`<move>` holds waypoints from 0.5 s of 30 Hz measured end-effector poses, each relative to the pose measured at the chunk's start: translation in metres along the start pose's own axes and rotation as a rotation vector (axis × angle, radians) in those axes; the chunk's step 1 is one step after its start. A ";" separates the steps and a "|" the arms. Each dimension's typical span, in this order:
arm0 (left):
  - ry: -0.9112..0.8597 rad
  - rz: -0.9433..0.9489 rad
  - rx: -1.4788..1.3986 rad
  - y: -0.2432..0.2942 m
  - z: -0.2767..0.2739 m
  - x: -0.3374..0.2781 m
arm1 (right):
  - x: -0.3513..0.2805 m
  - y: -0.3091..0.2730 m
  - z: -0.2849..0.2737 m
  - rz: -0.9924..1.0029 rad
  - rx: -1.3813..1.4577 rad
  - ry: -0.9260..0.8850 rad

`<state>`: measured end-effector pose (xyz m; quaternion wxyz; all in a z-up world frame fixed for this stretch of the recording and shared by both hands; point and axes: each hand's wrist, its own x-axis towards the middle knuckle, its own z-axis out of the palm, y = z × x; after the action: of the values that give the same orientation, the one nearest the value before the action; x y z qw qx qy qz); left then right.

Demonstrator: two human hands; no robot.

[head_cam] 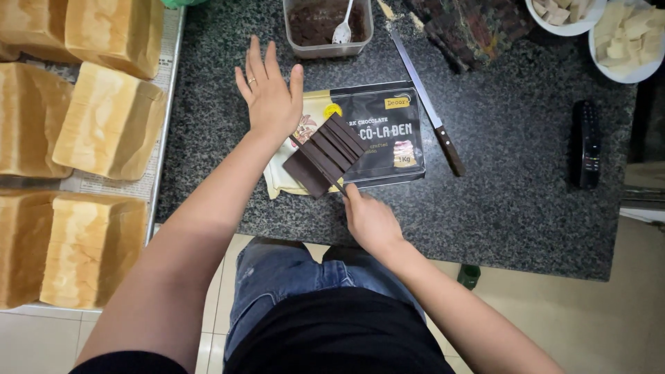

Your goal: Breaking a bar of dark chocolate into smaller pieces and transferring melted chocolate between containers.

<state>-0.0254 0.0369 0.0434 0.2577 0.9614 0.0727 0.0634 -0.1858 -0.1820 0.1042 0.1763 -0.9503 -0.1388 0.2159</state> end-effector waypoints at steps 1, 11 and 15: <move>-0.002 0.000 0.000 -0.001 0.000 -0.001 | 0.000 0.001 0.003 0.001 0.001 -0.001; -0.003 -0.061 -0.036 -0.007 0.008 -0.002 | 0.006 0.001 0.006 -0.001 -0.026 -0.033; 0.006 -0.074 -0.062 -0.015 0.020 0.002 | 0.011 -0.004 -0.003 0.040 -0.029 -0.087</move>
<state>-0.0217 0.0407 0.0188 0.2894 0.9494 0.1069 0.0591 -0.1759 -0.1757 0.1041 0.1519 -0.9450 -0.1307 0.2586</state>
